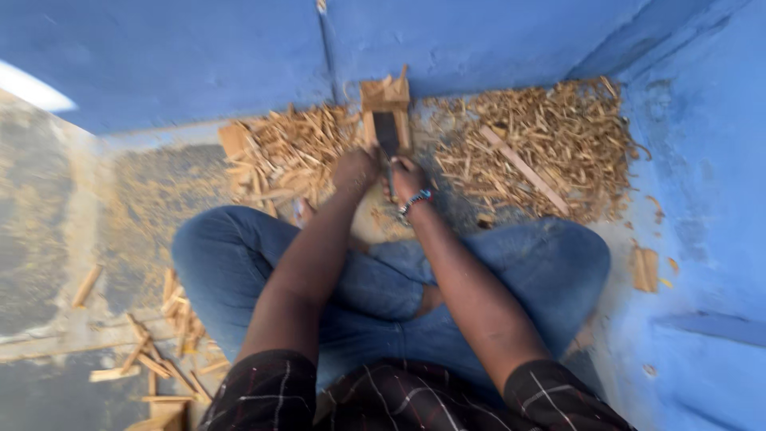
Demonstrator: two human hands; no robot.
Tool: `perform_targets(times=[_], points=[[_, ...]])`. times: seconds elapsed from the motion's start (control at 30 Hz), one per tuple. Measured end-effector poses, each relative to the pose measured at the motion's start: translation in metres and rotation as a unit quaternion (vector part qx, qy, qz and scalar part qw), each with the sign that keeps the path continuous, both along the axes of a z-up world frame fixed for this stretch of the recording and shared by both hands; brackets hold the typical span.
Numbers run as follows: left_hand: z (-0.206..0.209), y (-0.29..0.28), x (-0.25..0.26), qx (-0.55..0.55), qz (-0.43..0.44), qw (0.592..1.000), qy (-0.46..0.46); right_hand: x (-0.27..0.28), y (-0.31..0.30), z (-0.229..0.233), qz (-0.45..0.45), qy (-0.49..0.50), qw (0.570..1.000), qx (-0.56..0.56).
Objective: The person sits on the ground and shaves thin strips of wood from a block using a handheld blade, accumulating wood shavings on the floor.
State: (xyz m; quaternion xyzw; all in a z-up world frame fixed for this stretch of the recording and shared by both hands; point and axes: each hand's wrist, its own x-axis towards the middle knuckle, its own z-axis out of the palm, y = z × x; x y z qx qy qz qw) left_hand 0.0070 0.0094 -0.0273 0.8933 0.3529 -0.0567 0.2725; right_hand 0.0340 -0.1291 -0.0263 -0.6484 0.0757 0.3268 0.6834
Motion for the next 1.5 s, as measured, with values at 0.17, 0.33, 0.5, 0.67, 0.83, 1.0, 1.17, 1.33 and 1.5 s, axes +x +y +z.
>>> perform_targets(times=[0.17, 0.33, 0.5, 0.67, 0.83, 1.0, 1.17, 1.33, 1.5], points=[[0.046, -0.001, -0.008, 0.028, 0.003, 0.964, -0.265, -0.017, 0.001, 0.02, -0.214, -0.085, 0.969, 0.086], [0.059, -0.011, -0.009, 0.079, -0.1, 0.937, -0.326, -0.005, -0.02, 0.023, -0.24, -0.046, 0.968, 0.055], [0.044, -0.013, -0.005, 0.099, -0.102, 0.938, -0.316, -0.004, -0.023, 0.014, -0.241, -0.048, 0.969, 0.038], [0.034, -0.005, -0.002, 0.081, -0.051, 0.949, -0.301, -0.003, -0.016, 0.008, -0.234, -0.06, 0.969, 0.046], [0.04, 0.004, 0.004, 0.081, -0.075, 0.936, -0.333, 0.0, -0.022, 0.016, -0.23, -0.054, 0.97, 0.062], [0.047, 0.014, 0.016, 0.046, -0.098, 0.934, -0.341, 0.0, -0.031, 0.027, -0.216, -0.035, 0.974, 0.063], [0.044, 0.003, 0.014, 0.108, -0.072, 0.922, -0.365, 0.0, -0.034, 0.022, -0.185, -0.052, 0.981, 0.024], [0.044, -0.023, -0.011, 0.166, -0.132, 0.949, -0.233, -0.004, -0.027, 0.016, -0.166, -0.05, 0.985, 0.0], [0.04, -0.021, -0.012, 0.17, -0.172, 0.95, -0.198, -0.012, -0.033, 0.024, -0.111, -0.05, 0.993, -0.001]])
